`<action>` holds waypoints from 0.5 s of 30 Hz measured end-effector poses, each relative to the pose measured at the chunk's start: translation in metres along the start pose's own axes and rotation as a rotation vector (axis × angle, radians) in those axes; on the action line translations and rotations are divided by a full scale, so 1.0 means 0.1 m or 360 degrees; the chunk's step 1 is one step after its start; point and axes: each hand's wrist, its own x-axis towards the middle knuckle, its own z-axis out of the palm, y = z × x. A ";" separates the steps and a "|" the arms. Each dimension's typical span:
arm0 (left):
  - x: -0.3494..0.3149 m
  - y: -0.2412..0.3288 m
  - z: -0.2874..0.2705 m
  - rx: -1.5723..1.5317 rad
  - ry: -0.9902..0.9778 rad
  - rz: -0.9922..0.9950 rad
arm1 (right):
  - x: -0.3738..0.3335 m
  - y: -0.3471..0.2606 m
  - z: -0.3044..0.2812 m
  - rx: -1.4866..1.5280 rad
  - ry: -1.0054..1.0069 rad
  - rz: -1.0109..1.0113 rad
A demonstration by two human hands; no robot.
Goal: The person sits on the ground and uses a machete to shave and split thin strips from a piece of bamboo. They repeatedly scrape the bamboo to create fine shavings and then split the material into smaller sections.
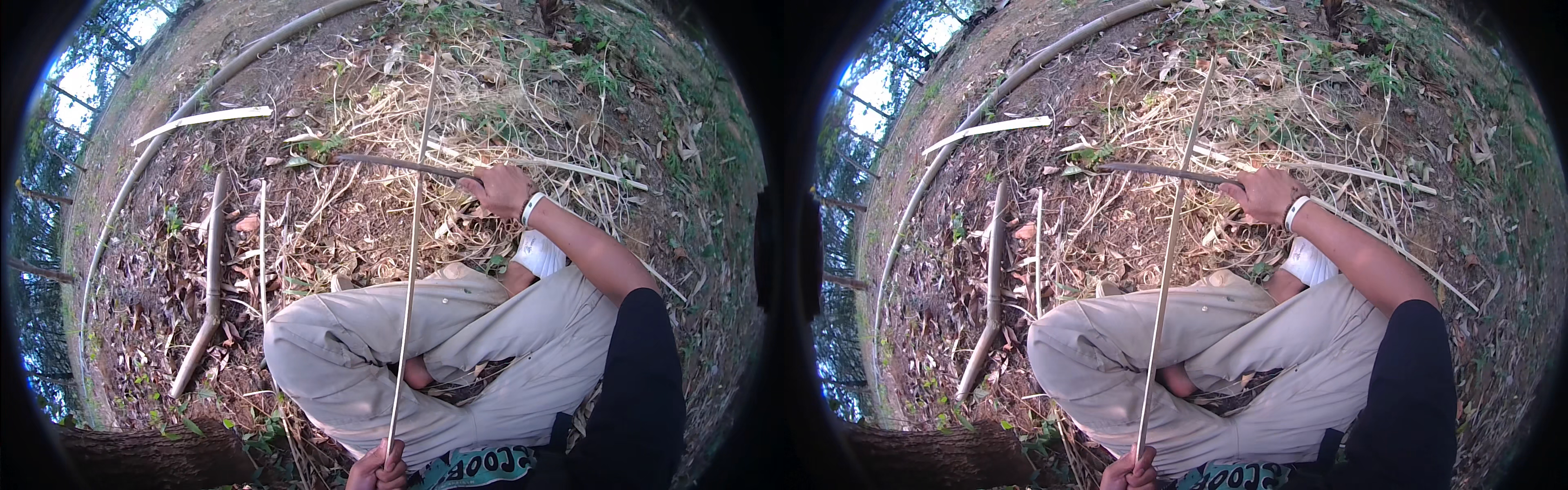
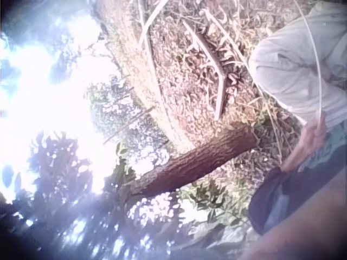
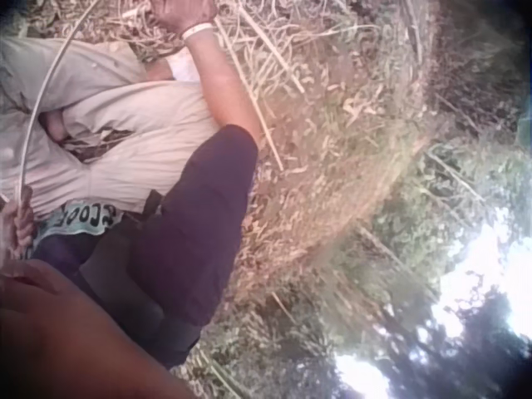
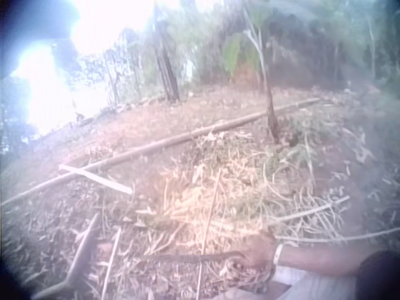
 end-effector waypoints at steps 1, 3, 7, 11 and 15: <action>0.02 -0.02 0.03 -0.0014 0.0016 -0.0005 | 0.02 -0.03 -0.03 -0.0020 0.0042 -0.0001; 0.05 -0.03 0.12 -0.0041 0.0045 -0.0021 | 0.02 -0.10 -0.07 -0.0061 0.0128 0.0001; 0.02 -0.04 0.00 -0.0163 -0.0058 0.0017 | -0.22 -0.45 -0.15 -0.0190 -0.0058 -0.0589; -0.12 -0.01 -0.10 -0.0137 0.0081 -0.0012 | 0.13 0.21 -0.06 0.0082 0.0076 0.0085; -0.03 0.01 -0.06 -0.0036 0.0160 -0.0028 | 0.04 -0.04 0.01 -0.0002 0.0127 -0.0029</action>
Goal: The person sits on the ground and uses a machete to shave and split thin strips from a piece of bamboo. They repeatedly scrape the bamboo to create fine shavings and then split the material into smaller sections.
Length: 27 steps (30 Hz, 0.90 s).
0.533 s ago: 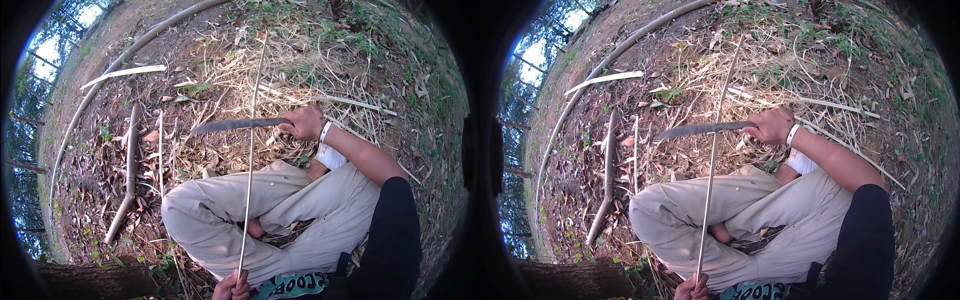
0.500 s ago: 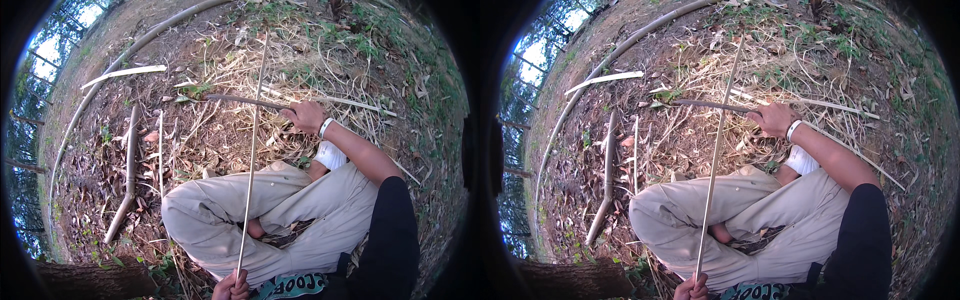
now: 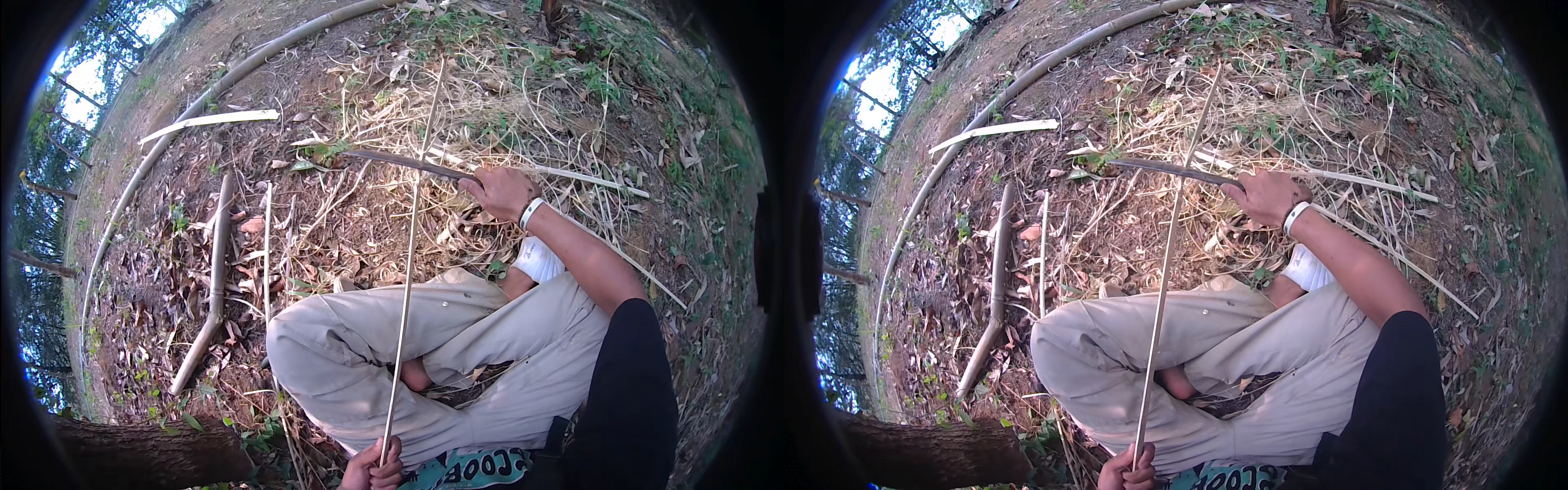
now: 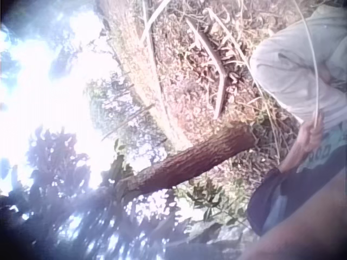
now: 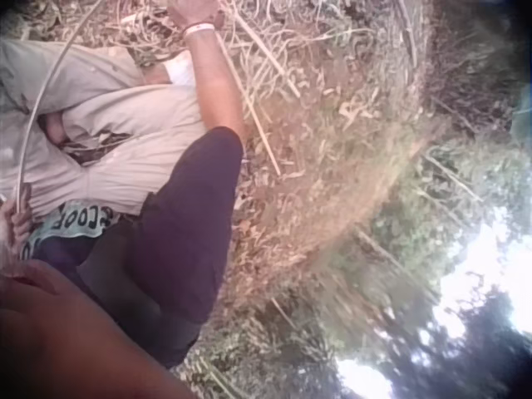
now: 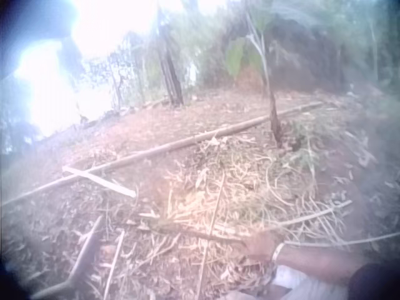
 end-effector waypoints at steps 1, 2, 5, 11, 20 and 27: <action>0.03 0.02 0.06 0.0083 0.0041 0.0032 | -0.05 -0.08 -0.03 -0.0065 -0.0052 -0.0080; 0.06 0.06 0.07 0.0218 0.0152 -0.0008 | -0.09 -0.15 -0.05 -0.0131 -0.0105 -0.0158; 0.06 0.12 0.35 0.0776 0.0231 0.0280 | -0.16 -0.29 0.06 -0.0040 -0.0077 -0.0294; 0.10 0.23 0.17 0.1837 0.0579 0.1152 | -0.39 -0.47 0.03 -0.0032 -0.0005 -0.0387; -0.45 -0.11 0.24 0.2793 0.1106 0.1412 | -0.35 -0.22 0.06 0.0018 0.0118 -0.0318; -0.63 -0.39 0.03 0.2909 0.1241 0.1287 | -0.31 -0.24 0.15 0.0142 0.0118 -0.0236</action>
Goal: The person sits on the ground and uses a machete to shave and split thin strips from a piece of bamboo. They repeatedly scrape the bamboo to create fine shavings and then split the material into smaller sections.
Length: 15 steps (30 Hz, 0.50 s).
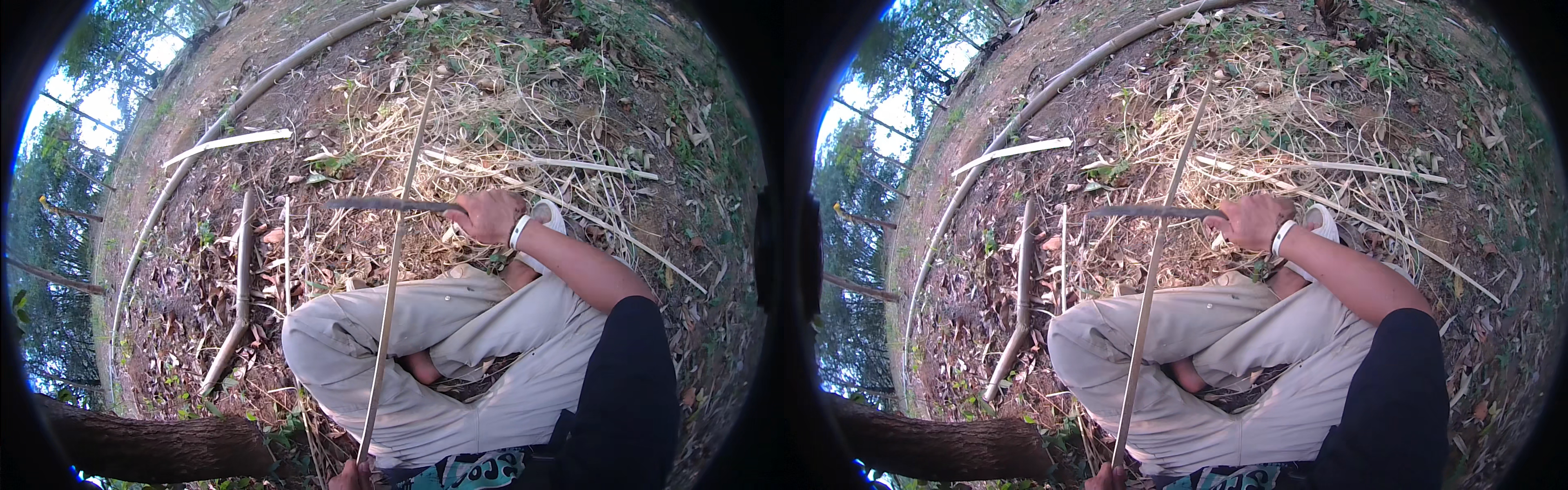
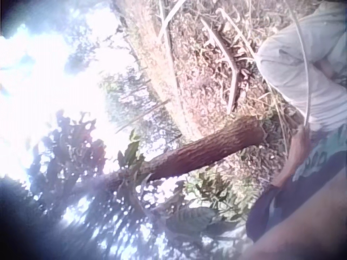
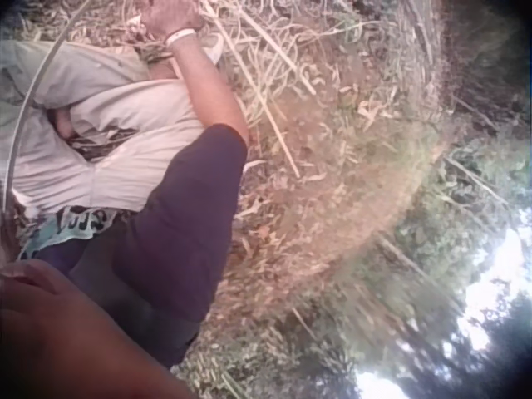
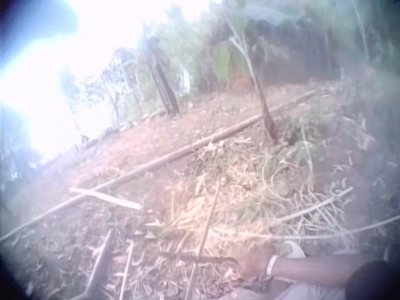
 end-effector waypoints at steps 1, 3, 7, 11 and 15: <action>-0.07 -0.02 0.04 -0.0041 0.0000 -0.0006 | 0.14 0.12 -0.10 0.0089 -0.0004 0.0293; -0.08 -0.10 0.13 0.0086 -0.0082 -0.0075 | 0.10 0.13 -0.11 0.0002 -0.0046 0.0302; -0.15 -0.23 0.21 -0.0026 -0.0113 -0.0237 | 0.03 -0.22 -0.33 -0.0163 -0.0173 -0.0012; -0.27 -0.36 0.12 0.0053 -0.0035 0.0003 | 0.22 0.75 -0.28 -0.0215 0.0228 0.0660; -0.45 -0.37 0.08 0.0052 0.0003 -0.0118 | 0.15 0.70 -0.42 -0.0103 0.0109 0.0396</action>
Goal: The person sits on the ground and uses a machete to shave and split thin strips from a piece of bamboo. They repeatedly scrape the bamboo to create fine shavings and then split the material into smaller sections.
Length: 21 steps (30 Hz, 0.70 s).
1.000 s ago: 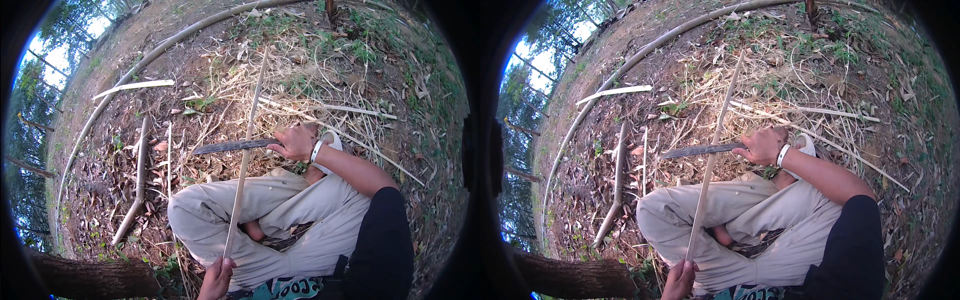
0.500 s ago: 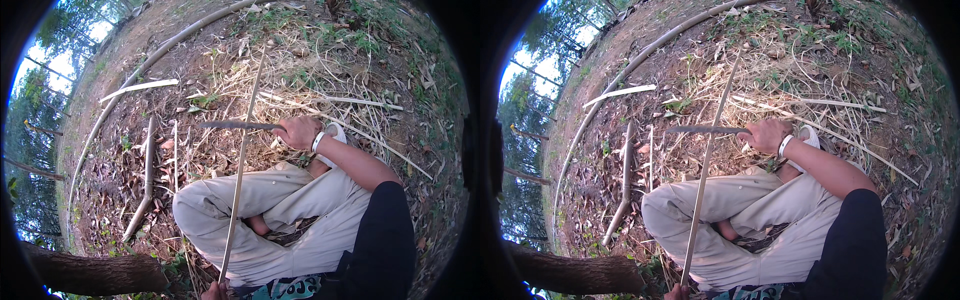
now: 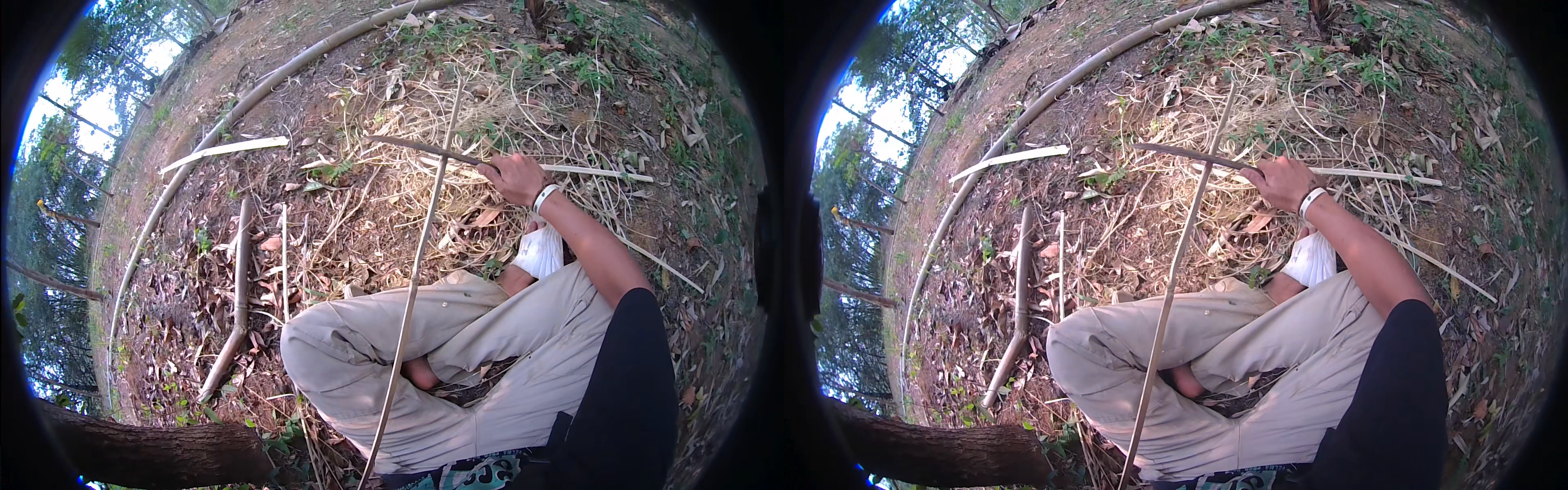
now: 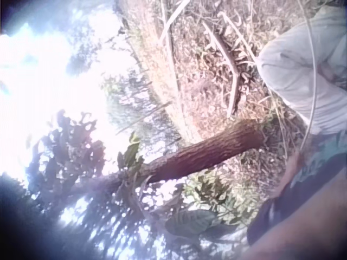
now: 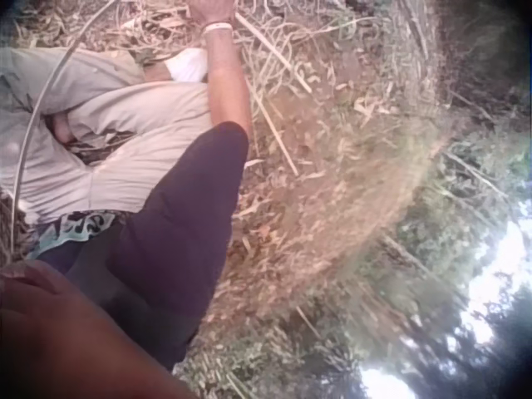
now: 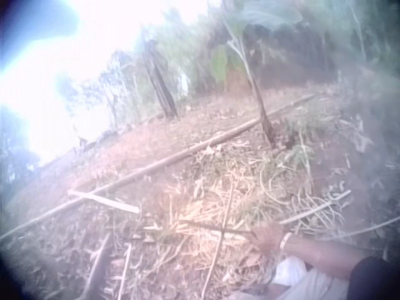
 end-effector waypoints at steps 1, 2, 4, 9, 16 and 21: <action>-0.03 -0.01 -0.03 0.0006 0.0003 -0.0020 | -0.05 -0.03 0.01 0.0055 0.0024 -0.0212; -0.05 0.00 -0.03 -0.0001 0.0000 -0.0036 | -0.07 -0.01 0.00 0.0035 0.0090 -0.0374; -0.04 -0.01 -0.04 0.0003 -0.0004 -0.0038 | 0.03 0.22 -0.06 -0.0092 0.0101 -0.0121; 0.01 -0.03 -0.06 0.0027 -0.0039 -0.0051 | 0.05 0.70 -0.10 -0.0148 0.0078 0.0401; -0.21 -0.11 -0.21 0.0022 0.0017 -0.0102 | 0.10 0.89 -0.23 -0.0106 -0.0016 0.0609; -0.47 -0.27 -0.35 -0.0059 0.0103 -0.0003 | -0.04 1.98 0.01 0.0243 0.0344 0.1523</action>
